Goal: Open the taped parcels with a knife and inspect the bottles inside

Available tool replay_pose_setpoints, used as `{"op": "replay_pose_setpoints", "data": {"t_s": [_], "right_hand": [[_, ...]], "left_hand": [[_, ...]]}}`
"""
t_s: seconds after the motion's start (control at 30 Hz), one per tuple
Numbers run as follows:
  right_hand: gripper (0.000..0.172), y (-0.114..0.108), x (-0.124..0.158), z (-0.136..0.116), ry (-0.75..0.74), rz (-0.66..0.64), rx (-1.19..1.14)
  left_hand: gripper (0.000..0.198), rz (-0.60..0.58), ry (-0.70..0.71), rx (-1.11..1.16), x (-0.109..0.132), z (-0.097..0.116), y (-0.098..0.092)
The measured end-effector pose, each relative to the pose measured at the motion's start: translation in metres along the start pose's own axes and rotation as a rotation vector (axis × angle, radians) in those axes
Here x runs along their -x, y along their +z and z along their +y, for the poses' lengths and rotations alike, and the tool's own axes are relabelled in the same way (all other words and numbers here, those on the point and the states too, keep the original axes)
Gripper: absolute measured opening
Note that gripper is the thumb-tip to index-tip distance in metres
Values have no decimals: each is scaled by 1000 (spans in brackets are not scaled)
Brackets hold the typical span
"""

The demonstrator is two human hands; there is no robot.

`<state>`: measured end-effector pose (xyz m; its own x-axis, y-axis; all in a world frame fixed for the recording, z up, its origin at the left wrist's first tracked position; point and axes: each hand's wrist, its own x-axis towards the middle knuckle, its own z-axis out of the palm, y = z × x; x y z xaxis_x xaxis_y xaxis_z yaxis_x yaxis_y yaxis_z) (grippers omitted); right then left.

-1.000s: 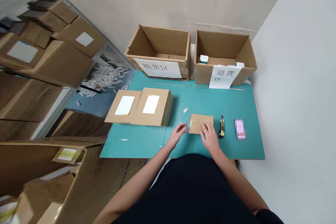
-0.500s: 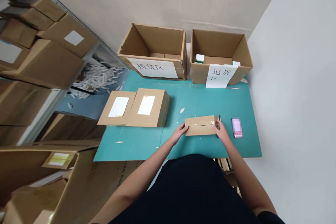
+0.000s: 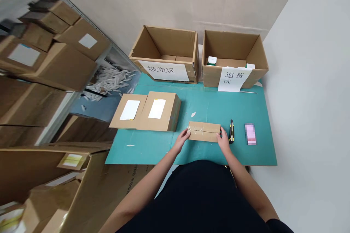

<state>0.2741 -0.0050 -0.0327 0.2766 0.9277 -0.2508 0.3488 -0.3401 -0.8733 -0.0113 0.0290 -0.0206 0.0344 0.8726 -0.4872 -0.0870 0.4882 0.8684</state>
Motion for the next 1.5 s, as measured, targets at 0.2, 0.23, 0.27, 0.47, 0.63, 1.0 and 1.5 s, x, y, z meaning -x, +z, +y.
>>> {"op": "replay_pose_setpoints", "data": {"t_s": [0.2,0.23,0.27,0.47,0.63,1.0,1.5], "right_hand": [[62,-1,-2,3,5,40,-41],[64,-2,-2,4,3,40,-38],[65,-3,-2,5,1,37,-36],[71,-9,6,5,5,-21,-62],[61,-30,14,11,16,80,43],[52,-58,-2,55,140,247,395],[27,-56,-38,48,372,150,189]], "left_hand": [[76,-96,-12,1,4,-6,0],[75,-106,-9,-3,5,-7,-1],[75,-111,-2,-9,6,-8,-2],[77,-123,24,-91,7,-15,-5],[78,-75,60,-136,4,-19,-3],[71,32,70,-263,9,-14,-6],[73,19,16,-263,16,-21,-1]]}}
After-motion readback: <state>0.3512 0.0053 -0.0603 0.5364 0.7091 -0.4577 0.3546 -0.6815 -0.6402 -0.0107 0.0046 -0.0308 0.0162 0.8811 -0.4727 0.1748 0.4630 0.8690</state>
